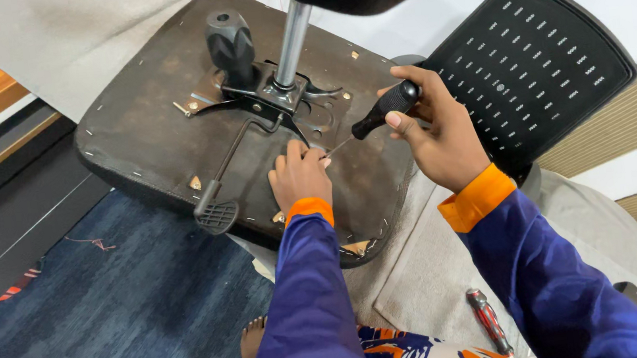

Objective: The person works on the underside of an office chair seat, using a screwdriver to loosen and adjust screws on the tilt mechanism and turning the black adjustment knob by hand, repeatedly repositioning the screwdriver on the mechanism plate.

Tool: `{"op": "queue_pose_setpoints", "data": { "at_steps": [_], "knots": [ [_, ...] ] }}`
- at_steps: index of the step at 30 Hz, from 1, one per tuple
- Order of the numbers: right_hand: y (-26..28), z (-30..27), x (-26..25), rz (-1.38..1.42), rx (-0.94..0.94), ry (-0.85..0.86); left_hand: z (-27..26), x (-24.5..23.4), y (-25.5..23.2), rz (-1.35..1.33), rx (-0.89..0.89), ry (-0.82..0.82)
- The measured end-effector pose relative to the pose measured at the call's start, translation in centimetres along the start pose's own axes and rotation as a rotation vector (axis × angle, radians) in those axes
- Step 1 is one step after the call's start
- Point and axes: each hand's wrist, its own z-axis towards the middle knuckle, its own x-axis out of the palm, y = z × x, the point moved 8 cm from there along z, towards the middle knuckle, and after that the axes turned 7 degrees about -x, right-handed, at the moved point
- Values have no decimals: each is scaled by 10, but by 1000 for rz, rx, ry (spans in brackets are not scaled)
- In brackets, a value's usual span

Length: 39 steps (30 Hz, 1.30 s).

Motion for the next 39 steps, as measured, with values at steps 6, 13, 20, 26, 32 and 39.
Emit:
{"op": "queue_pose_setpoints", "data": {
  "at_steps": [6,13,20,26,32,39],
  "knots": [
    [1,9,2,-23,-14,25,7,4,4,-52,-44,52],
    [11,21,-3,-300,-109,-25,5,-3,1,-37,11,36],
    [26,46,-9,-488,-195,-75,4,-5,0,-46,35,41],
    [37,47,-5,-364,-328,27,6,-1,2,-37,18,50],
    [30,37,5,-165,-215,-28,5,-1,3,-34,21,32],
    [37,14,18,-253,-263,-269,6,3,6,-62,22,45]
  ]
}}
